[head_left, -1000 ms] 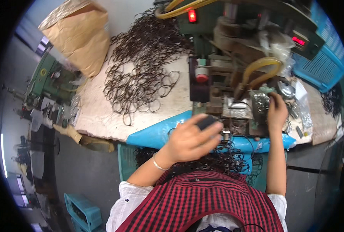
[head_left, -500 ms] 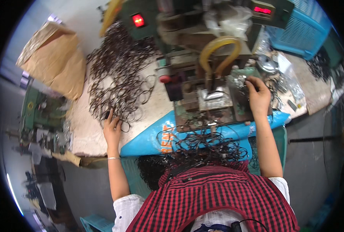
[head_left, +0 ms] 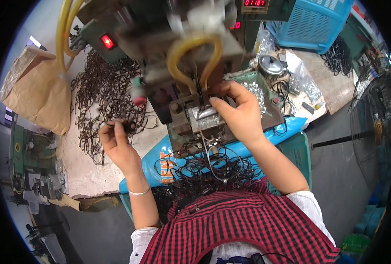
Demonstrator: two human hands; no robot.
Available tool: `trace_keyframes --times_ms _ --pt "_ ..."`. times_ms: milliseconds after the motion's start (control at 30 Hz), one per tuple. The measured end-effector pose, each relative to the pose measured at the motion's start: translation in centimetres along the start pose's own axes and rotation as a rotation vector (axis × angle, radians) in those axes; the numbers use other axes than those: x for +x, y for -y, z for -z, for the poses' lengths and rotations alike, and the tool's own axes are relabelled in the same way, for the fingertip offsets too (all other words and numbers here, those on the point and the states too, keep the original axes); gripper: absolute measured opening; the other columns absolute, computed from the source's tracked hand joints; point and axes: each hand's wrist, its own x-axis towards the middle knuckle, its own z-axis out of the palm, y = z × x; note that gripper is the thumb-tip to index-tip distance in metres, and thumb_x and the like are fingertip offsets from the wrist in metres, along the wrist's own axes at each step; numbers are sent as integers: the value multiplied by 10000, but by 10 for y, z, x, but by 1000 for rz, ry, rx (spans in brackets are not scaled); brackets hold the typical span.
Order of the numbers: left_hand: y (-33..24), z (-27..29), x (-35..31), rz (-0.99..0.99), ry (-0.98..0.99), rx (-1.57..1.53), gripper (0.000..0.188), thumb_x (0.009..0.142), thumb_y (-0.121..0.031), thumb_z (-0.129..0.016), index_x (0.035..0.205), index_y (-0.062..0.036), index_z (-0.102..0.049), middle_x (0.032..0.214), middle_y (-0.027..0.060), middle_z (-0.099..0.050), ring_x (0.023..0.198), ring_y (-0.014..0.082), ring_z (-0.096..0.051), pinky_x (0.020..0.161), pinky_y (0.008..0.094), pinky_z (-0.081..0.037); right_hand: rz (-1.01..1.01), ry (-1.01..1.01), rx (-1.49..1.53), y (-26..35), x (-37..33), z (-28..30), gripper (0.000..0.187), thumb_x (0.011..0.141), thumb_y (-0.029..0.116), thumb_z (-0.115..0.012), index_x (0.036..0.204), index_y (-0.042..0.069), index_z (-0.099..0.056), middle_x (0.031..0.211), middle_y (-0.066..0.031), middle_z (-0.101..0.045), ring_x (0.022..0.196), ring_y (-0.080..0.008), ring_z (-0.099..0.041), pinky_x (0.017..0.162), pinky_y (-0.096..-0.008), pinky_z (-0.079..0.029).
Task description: The person repeatedly picks small metal pins and dark wire loops, inserts them into a press machine, and removes the formed wire assemblies. The person places finished assemblies into a blue bin and continues the cycle.
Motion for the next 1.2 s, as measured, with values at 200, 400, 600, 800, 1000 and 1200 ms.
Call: trace_keyframes --times_ms 200,400,600,800,1000,1200 --pt "-98 -64 -6 -291 436 -217 119 1039 -45 -537 1156 -59 -544 1157 123 -566 1040 217 -582 816 397 -559 -155 41 314 7 9 5 171 872 29 -722 1032 -32 -711 969 -75 -741 908 -111 -673 851 -269 -521" --pt "-55 -63 -23 -63 212 -294 188 975 17 -585 1120 -39 -481 1083 144 -563 988 231 -604 753 455 -634 -99 47 199 1 -9 -18 443 873 -40 -732 1276 -32 -549 1016 -55 -717 967 -103 -652 890 -252 -503" --pt "-80 -80 17 -264 318 -65 232 953 53 -643 1067 -35 -462 1065 181 -661 977 252 -682 899 373 -560 -181 23 382 16 -7 -18 499 853 -26 -730 1302 -51 -515 967 -60 -738 956 -100 -667 931 -270 -496" --pt "-73 -83 23 -240 326 -134 220 946 89 -636 1063 -14 -480 1078 178 -683 994 262 -707 933 361 -548 -223 -11 423 29 -7 -18 458 880 -52 -694 1302 -53 -515 1019 -92 -735 1027 -134 -661 964 -300 -492" --pt "-76 -72 -11 -487 565 2 265 838 77 -715 1009 -46 -555 974 218 -733 751 260 -709 659 376 -536 64 128 -228 15 -10 38 451 854 40 -704 1297 -7 -632 1417 -180 -598 1357 -259 -542 1142 -393 -383" --pt "-63 -89 -30 -969 833 459 213 686 -35 -807 806 -93 -641 1092 74 -744 698 162 -609 686 300 -609 320 -138 -1079 -92 -8 97 188 793 133 -764 956 44 -741 1179 -222 -683 1234 -406 -597 980 -476 -500"
